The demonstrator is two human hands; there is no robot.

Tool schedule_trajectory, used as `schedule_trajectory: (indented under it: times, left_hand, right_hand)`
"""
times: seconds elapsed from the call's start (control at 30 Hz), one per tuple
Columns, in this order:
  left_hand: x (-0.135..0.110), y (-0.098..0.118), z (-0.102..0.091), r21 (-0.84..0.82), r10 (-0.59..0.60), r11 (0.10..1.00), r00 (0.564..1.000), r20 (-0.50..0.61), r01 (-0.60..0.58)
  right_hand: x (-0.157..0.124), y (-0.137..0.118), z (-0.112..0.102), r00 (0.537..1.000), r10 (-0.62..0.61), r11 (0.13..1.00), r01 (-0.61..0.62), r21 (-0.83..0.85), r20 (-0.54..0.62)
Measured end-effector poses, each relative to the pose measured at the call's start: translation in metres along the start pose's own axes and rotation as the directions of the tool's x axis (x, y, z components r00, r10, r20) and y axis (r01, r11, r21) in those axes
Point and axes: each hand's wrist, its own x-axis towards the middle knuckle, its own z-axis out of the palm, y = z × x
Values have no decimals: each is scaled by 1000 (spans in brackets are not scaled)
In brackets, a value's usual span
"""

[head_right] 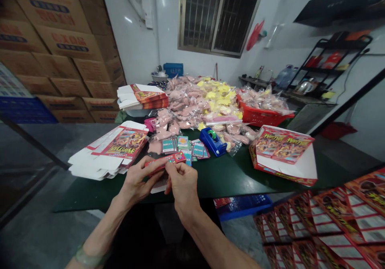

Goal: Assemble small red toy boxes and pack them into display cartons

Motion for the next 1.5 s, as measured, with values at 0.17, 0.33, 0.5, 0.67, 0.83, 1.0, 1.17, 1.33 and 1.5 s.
schedule_trajectory:
  times: [0.17, 0.33, 0.5, 0.67, 0.83, 1.0, 1.17, 1.33, 1.5]
  left_hand:
    - [10, -5, -4, -50, 8, 999, 997, 83, -4]
    - [10, -2, -9, -115, -52, 992, 997, 57, 58]
    - [-24, 0, -18, -100, -299, 954, 920, -252, 282]
    - [-65, -9, -12, -278, -607, 795, 715, -348, 539]
    - [-54, 2, -13, -37, -481, 870, 829, -285, 491]
    - [-20, 15, -8, -32, -375, 926, 925, 61, 377]
    - [-41, -8, -8, -176, -720, 694, 666, -195, 699]
    - [-62, -15, -11, -293, -817, 539, 404, -412, 790]
    - [-65, -17, -3, -295, -825, 499, 342, -450, 815]
  right_hand:
    - [11, 32, -7, 995, 85, 995, -87, -45, -44]
    - [13, 75, -19, 967, 255, 966, -255, -42, -6]
    - [4, 71, -24, 970, 243, 970, -243, -29, -9]
    - [13, 44, -37, 983, -172, 975, 178, -136, 57]
    - [26, -2, -54, 697, -590, 471, 707, -528, 407]
    - [13, -26, -44, 449, -578, 240, 891, -385, 681]
    - [41, 6, -68, 567, -702, 308, 787, -534, 430]
    - [80, 61, -100, 754, -197, 79, 649, -756, 627]
    - [73, 71, -109, 765, -107, 112, 644, -757, 635]
